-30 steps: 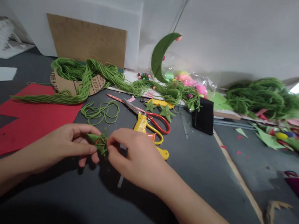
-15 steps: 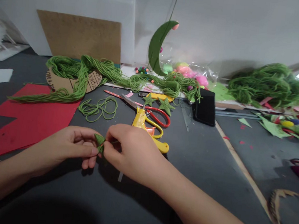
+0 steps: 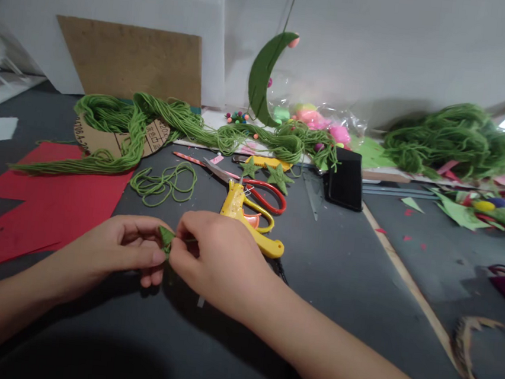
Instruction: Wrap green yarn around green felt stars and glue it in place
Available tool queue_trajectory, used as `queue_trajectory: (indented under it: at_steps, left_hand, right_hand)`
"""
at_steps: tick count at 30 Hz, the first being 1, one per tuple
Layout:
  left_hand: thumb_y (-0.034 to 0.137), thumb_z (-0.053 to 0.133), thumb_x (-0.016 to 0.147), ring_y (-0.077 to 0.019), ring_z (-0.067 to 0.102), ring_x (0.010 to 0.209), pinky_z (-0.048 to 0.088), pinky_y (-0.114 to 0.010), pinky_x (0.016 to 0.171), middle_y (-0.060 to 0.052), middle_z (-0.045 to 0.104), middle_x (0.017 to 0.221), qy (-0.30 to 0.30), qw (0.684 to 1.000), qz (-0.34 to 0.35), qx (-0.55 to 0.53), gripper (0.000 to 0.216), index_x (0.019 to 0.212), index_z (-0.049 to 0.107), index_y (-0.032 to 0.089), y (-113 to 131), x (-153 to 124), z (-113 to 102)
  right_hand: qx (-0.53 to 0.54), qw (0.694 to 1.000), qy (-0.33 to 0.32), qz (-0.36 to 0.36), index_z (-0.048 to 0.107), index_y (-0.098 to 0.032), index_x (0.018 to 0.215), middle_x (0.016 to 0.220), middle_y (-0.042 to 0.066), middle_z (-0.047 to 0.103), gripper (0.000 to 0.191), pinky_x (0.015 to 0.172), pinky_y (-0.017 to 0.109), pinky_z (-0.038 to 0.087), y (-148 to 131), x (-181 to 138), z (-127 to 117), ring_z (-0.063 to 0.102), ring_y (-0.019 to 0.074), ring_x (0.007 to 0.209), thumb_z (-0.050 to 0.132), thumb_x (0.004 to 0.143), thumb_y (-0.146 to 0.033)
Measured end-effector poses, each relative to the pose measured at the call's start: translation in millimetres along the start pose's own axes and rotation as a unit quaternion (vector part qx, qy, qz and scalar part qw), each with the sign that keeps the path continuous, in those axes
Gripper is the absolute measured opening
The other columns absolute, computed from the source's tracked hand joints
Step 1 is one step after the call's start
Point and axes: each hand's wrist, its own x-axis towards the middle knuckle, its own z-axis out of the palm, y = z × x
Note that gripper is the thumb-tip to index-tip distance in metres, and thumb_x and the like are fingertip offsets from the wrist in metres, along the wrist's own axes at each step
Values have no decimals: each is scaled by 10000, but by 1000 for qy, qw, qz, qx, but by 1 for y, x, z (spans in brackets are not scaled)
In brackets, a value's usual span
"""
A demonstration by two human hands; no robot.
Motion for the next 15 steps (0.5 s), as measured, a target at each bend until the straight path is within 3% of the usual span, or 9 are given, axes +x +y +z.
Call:
queue_trajectory:
  at_steps: [5,15]
  left_hand:
    - [218,560,717,-107,562,488,434,-222,518,8,622,541,31,999,8,32,75,684,541,153,0,0,1]
    - [204,494,767,-105,566,464,441,-218,511,8,611,511,37,999,12,33,136,658,548,144,2,-1,1]
  right_hand:
    - [4,1000,5,2,528,-174,653,591,-32,526,121,496,207,267,-1,0,1,418,82,531,485,765,-184]
    - [19,999,23,14,495,-189,689,596,-46,518,67,495,199,285,-2,-2,-2,441,79,539,522,748,-207]
